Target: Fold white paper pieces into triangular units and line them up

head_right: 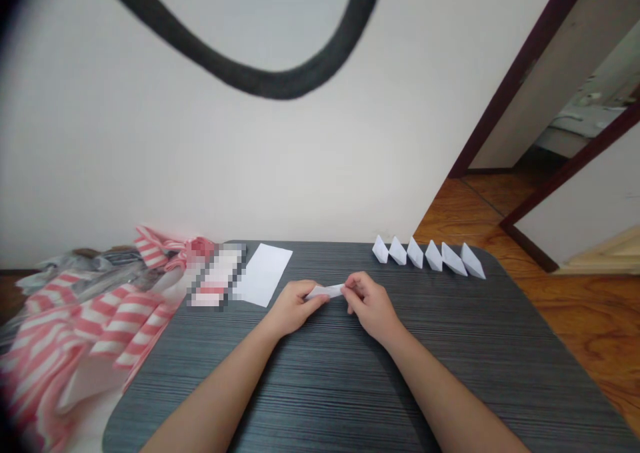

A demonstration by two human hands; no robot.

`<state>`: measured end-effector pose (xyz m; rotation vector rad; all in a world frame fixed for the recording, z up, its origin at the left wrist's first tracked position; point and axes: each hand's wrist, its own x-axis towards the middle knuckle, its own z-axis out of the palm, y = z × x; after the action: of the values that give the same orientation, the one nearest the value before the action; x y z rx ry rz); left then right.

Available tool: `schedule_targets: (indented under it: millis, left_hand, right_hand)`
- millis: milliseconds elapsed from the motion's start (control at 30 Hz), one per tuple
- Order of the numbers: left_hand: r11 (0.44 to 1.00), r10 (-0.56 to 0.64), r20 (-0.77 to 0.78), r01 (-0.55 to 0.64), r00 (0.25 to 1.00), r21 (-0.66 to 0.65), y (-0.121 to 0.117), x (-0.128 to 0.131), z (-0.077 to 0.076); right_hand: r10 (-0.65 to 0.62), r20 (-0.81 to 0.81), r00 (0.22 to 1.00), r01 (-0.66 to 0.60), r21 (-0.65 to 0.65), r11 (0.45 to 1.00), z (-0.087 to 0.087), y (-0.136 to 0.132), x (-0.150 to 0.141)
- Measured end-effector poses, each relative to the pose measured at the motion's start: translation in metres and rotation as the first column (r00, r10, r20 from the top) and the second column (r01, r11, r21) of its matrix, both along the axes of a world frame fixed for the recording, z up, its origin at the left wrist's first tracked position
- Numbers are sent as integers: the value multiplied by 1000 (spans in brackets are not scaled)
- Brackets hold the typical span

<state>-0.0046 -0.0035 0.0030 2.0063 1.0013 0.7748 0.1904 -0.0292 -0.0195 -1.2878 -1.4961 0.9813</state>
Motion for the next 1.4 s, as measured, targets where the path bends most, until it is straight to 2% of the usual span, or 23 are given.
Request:
schedule_targets:
  millis: [133, 267, 500, 833, 1067, 1400]
  left_hand:
    - [1000, 18, 17, -18, 1000, 0, 0, 1, 0]
    - [999, 49, 38, -49, 998, 2, 1, 1, -1]
    - [998, 61, 74, -62, 995, 9, 2, 1, -2]
    - [999, 22, 74, -23, 997, 22, 0, 3, -1]
    - [999, 49, 68, -49, 996, -8, 0, 3, -1]
    - [999, 54, 59, -53, 997, -5, 0, 3, 0]
  right_hand:
    - [8, 122, 992, -19, 91, 996, 5, 0, 2]
    - [34, 133, 990, -54, 147, 988, 6, 1, 4]
    - [70, 134, 988, -87, 125, 988, 3, 2, 4]
    - [53, 177, 983, -74, 114, 991, 12, 2, 1]
    - [44, 108, 993, -51, 70, 996, 6, 2, 0]
    - [36, 159, 987, -51, 91, 995, 14, 2, 1]
